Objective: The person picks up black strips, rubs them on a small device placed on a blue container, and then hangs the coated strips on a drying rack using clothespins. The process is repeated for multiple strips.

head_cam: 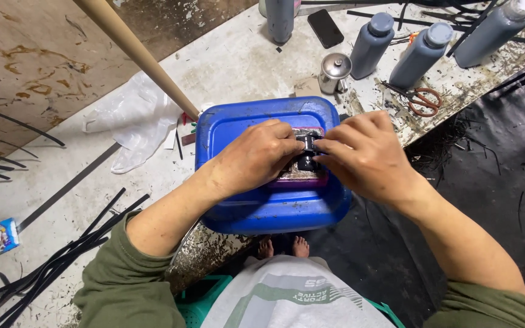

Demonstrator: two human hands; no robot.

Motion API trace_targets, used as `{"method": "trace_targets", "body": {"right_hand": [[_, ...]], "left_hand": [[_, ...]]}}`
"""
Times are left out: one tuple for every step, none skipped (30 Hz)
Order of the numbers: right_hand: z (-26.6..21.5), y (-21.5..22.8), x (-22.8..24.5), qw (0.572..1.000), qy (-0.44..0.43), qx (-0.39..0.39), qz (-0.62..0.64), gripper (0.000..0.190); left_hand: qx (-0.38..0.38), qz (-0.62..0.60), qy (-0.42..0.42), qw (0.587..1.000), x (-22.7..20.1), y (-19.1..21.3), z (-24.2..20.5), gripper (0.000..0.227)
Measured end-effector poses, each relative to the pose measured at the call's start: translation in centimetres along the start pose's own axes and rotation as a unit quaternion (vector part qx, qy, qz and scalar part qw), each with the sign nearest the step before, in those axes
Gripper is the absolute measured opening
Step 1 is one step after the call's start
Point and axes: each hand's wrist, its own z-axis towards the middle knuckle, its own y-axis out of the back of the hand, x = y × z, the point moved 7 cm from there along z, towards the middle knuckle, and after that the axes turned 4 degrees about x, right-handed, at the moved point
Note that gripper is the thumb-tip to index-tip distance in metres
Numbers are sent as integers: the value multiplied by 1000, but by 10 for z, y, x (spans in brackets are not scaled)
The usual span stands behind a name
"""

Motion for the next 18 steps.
{"method": "trace_targets", "body": {"right_hand": [[4,-2,4,1000,19,-6,-12,8],[8,-4,8,999,38,-12,-24,7],[8,-6,8,999,38,-12,-24,7],[8,-8,8,999,41,-12,-29,7],[8,-10,7,998,43,-12,-35,14],[8,-8,8,998,42,-12,-35,14],[9,-6,9,998,44,-13,-39,14],[9,-4,10,998,46,-14,-43,15],[6,-2,8,998,45,-15,-44,15],[4,-1,6,998,44,-13,-47,13],[1,0,4,998,43,-12,-51,11],[-4,3,2,998,42,-12,-50,11],[-8,5,-2,998,33,-9,-49,12],[-12,7,-5,999,25,-5,-48,13],[-18,7,-8,999,25,-5,-46,13],[-24,7,-11,998,17,-1,-53,12],[-30,6,-15,998,9,3,-60,12],[-34,11,-16,998,9,3,-59,12]], "left_hand": [[-4,0,-3,1000,0,0,0,7],[-9,-1,-7,1000,0,-1,0,7],[-10,0,-7,1000,0,-2,-1,7],[-10,-4,-7,1000,1,-3,-1,7],[-11,-7,-6,1000,2,-4,-1,6],[-11,-7,-7,1000,2,-3,-1,6],[3,-6,4,1000,3,-5,0,8],[17,-6,14,1000,4,-7,0,10],[18,-6,13,1000,5,-7,-1,10],[6,-9,13,1000,5,-5,-3,7],[-6,-12,13,1000,6,-4,-5,5],[-4,-13,14,1000,6,-2,-8,5],[-8,-19,17,1000,7,0,-11,5],[-12,-25,21,999,8,2,-15,5],[-11,-25,22,999,8,4,-15,5],[-6,-28,29,999,8,5,-16,7],[-1,-30,37,999,8,6,-17,8],[0,-30,37,999,12,2,-20,8]]}}
